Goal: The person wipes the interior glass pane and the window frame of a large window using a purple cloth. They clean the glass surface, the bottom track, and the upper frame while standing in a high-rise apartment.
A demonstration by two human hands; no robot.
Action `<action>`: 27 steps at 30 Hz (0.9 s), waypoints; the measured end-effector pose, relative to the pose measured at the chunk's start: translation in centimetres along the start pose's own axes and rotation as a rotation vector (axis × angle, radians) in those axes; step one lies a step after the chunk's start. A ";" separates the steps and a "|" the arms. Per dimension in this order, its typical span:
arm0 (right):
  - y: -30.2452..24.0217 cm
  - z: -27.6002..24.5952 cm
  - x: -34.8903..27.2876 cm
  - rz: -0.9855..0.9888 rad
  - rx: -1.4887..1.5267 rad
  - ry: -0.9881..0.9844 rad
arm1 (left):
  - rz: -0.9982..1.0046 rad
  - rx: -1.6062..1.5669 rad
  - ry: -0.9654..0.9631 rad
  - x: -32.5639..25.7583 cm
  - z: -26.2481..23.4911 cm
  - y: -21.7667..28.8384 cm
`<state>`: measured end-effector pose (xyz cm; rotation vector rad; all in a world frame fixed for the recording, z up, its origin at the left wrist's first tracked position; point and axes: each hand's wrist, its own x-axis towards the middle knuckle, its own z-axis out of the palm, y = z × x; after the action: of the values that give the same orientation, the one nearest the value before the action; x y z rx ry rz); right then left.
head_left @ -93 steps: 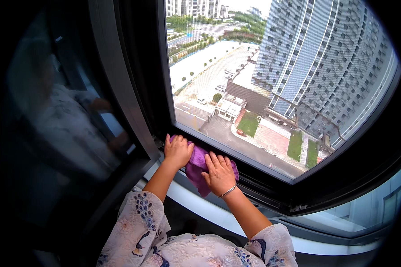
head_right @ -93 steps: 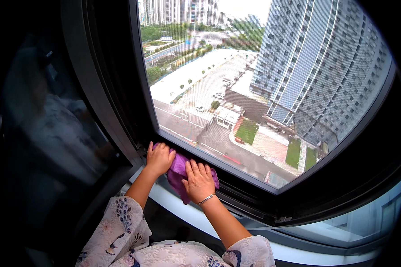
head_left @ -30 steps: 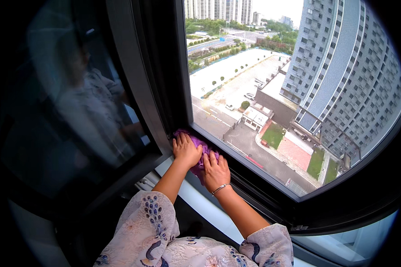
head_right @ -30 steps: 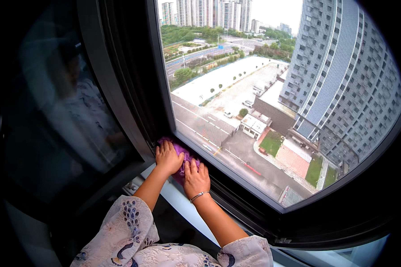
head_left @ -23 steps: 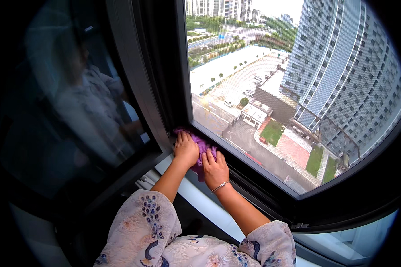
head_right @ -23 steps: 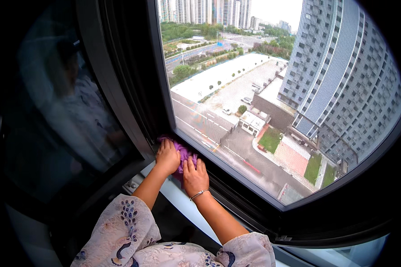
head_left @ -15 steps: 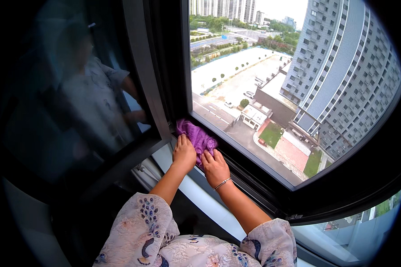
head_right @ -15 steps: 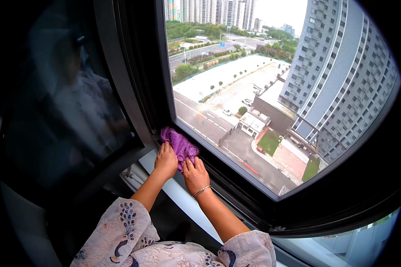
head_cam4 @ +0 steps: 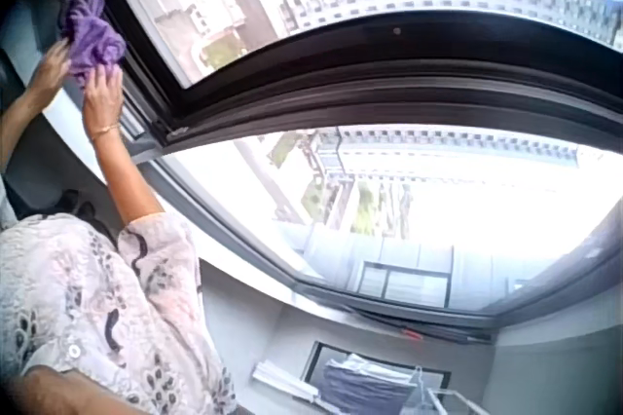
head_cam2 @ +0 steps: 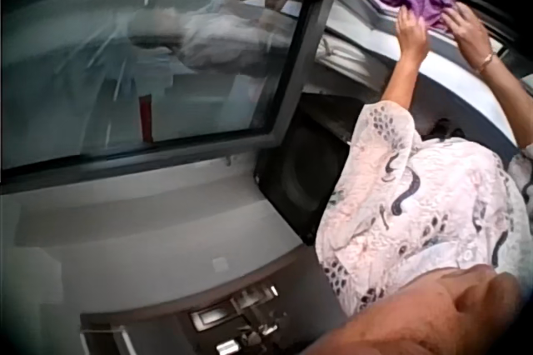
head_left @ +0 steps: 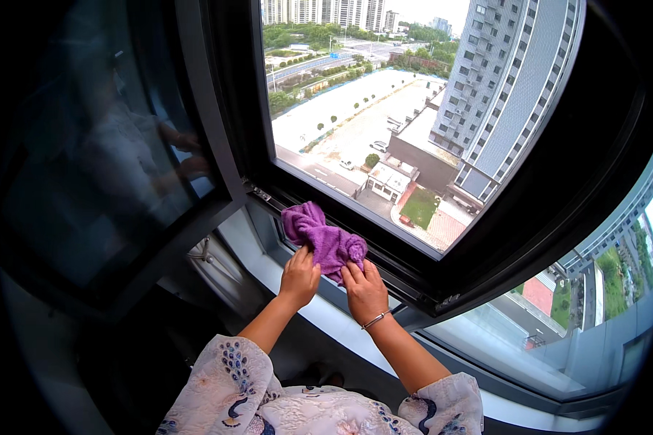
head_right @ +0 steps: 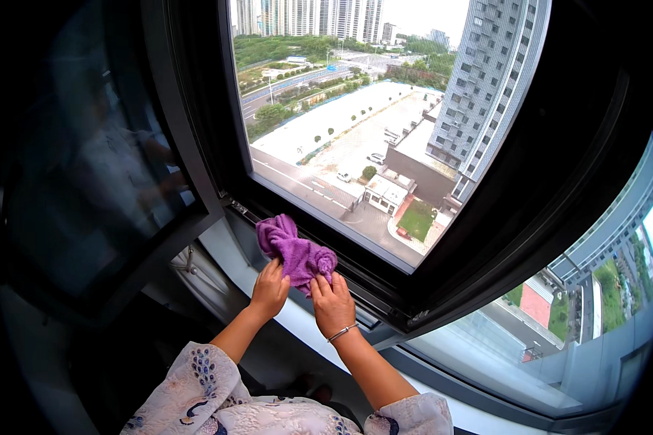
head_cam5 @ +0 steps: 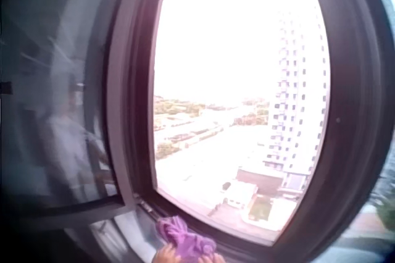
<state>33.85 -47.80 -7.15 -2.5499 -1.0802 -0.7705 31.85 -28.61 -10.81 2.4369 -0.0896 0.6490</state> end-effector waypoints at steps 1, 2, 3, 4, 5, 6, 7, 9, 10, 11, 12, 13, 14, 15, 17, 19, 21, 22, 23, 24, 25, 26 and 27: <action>-0.4 -0.8 -0.6 -0.004 0.023 -0.011 | -0.004 -0.103 -0.037 -0.7 -0.2 0.0; -0.8 -1.5 -1.0 -0.007 0.047 -0.021 | 0.095 -0.175 0.068 -1.3 -0.4 0.1; -1.2 -2.4 -1.6 0.000 0.065 -0.037 | -0.032 -0.298 -0.012 -2.3 -1.2 0.4; -1.8 -3.1 -2.0 0.004 0.126 -0.098 | -0.165 -0.423 -0.093 -3.4 -2.0 0.3; -2.7 -3.5 -2.3 0.001 0.194 -0.115 | -0.300 -0.543 -0.177 -3.9 -2.5 0.0; -3.1 -3.9 -2.5 -0.003 0.224 -0.162 | -0.237 -0.548 -0.105 -4.1 -2.8 -0.1; -3.4 -4.1 -2.6 -0.007 0.256 -0.210 | -0.175 -0.551 -0.032 -4.2 -3.1 0.0; -3.7 -4.0 -1.9 -0.011 0.237 -0.145 | -0.127 -0.478 0.011 -3.3 -4.1 -0.4; -3.6 -4.2 -1.2 0.007 0.223 -0.112 | -0.172 -0.501 0.018 -2.2 -4.9 0.1; -3.5 -4.2 -0.4 0.026 0.208 -0.080 | -0.218 -0.524 0.022 -1.0 -5.6 0.5; -3.6 -3.8 0.4 0.053 0.223 -0.043 | -0.225 -0.483 0.041 0.1 -6.2 0.0; -3.5 -3.7 1.3 0.066 0.205 0.037 | -0.228 -0.453 0.053 1.4 -6.4 -0.6; -3.3 -3.6 2.2 0.073 0.182 0.122 | -0.215 -0.455 0.078 2.9 -7.2 0.0; -2.9 -3.5 2.9 0.083 0.148 0.204 | -0.201 -0.467 0.099 4.3 -7.3 0.6; -1.8 -2.9 4.1 0.126 0.083 0.247 | -0.054 -0.495 0.172 6.5 -6.2 1.0; 0.1 -0.8 3.5 0.233 -0.032 0.125 | 0.128 -0.180 0.074 8.1 -3.5 0.2; 1.1 2.1 1.8 0.221 -0.139 0.097 | 0.146 0.104 0.072 7.0 -0.2 -2.0; 1.0 1.9 1.4 0.204 -0.148 0.090 | 0.178 0.085 0.104 6.6 1.1 -3.1; 0.9 1.6 1.0 0.187 -0.153 0.085 | 0.163 0.085 0.124 6.0 1.3 -3.3; 0.9 1.2 0.3 0.176 -0.162 0.073 | 0.161 0.084 0.122 5.6 1.5 -2.9; 1.0 1.0 -0.2 0.178 -0.154 0.070 | 0.160 0.083 0.121 5.1 1.7 -2.5; 1.1 0.8 -0.6 0.179 -0.146 0.068 | 0.194 0.125 0.124 4.4 1.8 -2.0; 1.5 0.3 -0.8 0.177 -0.153 0.069 | 0.233 0.153 0.137 4.2 2.2 -1.4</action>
<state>34.61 -49.20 -7.96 -2.6786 -0.7888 -0.9171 36.78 -28.40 -11.11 2.5419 -0.2813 0.9558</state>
